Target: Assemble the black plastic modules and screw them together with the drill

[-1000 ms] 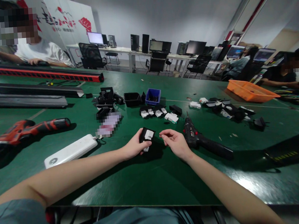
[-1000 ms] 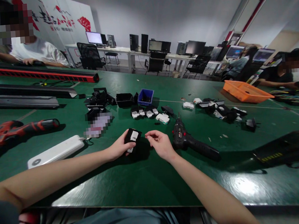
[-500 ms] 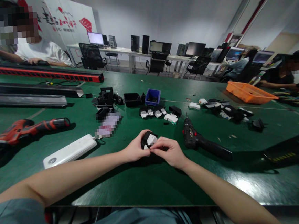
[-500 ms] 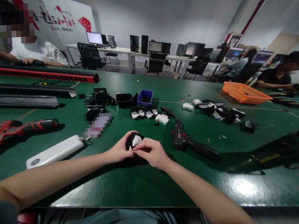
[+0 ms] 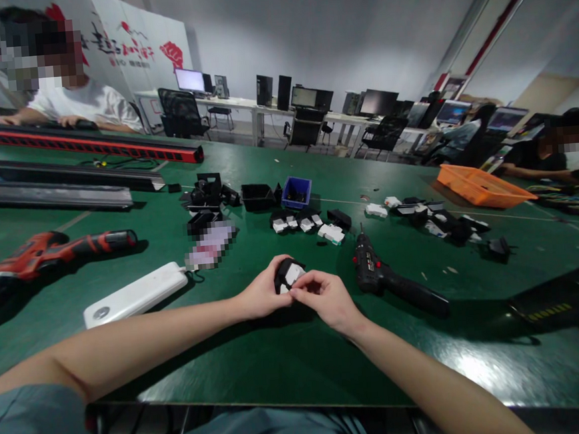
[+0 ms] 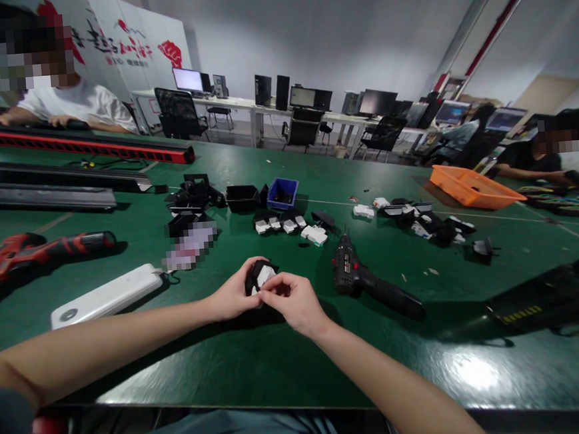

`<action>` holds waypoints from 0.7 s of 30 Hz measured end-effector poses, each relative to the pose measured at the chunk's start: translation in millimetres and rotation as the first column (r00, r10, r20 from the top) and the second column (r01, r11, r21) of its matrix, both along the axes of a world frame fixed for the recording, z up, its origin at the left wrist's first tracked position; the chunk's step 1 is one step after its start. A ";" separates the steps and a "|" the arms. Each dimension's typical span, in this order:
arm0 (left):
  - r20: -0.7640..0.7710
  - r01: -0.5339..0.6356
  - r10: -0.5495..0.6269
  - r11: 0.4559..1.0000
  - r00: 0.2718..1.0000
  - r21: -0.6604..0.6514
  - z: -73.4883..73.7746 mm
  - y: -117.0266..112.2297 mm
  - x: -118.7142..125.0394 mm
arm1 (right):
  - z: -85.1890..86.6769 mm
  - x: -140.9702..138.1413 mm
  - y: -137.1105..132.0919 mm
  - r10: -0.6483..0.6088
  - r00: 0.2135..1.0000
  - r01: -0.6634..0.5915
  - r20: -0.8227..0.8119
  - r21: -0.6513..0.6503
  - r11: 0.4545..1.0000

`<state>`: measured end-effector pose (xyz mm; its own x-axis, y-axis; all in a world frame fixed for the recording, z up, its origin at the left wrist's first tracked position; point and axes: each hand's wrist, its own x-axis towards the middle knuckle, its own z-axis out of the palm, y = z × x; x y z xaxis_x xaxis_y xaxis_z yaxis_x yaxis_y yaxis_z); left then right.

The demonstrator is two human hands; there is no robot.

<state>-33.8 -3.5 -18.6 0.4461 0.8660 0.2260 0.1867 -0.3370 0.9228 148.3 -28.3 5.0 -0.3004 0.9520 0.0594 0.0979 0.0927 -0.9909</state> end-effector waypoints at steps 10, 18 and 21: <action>0.017 0.045 -0.045 0.999 0.999 0.009 1.2 -0.6 0.7 | 1.6 -4.0 1.2 -0.021 0.997 -0.003 -0.069 -0.332 0.943; 0.072 -0.016 0.023 0.996 0.997 -0.093 10.1 -1.6 1.5 | 3.2 2.1 10.0 0.133 0.989 -0.144 -0.059 -0.262 0.954; 0.113 -0.032 0.058 0.975 0.992 -0.219 12.4 0.7 0.0 | 27.6 20.5 16.3 0.105 0.963 -0.110 0.250 0.005 0.994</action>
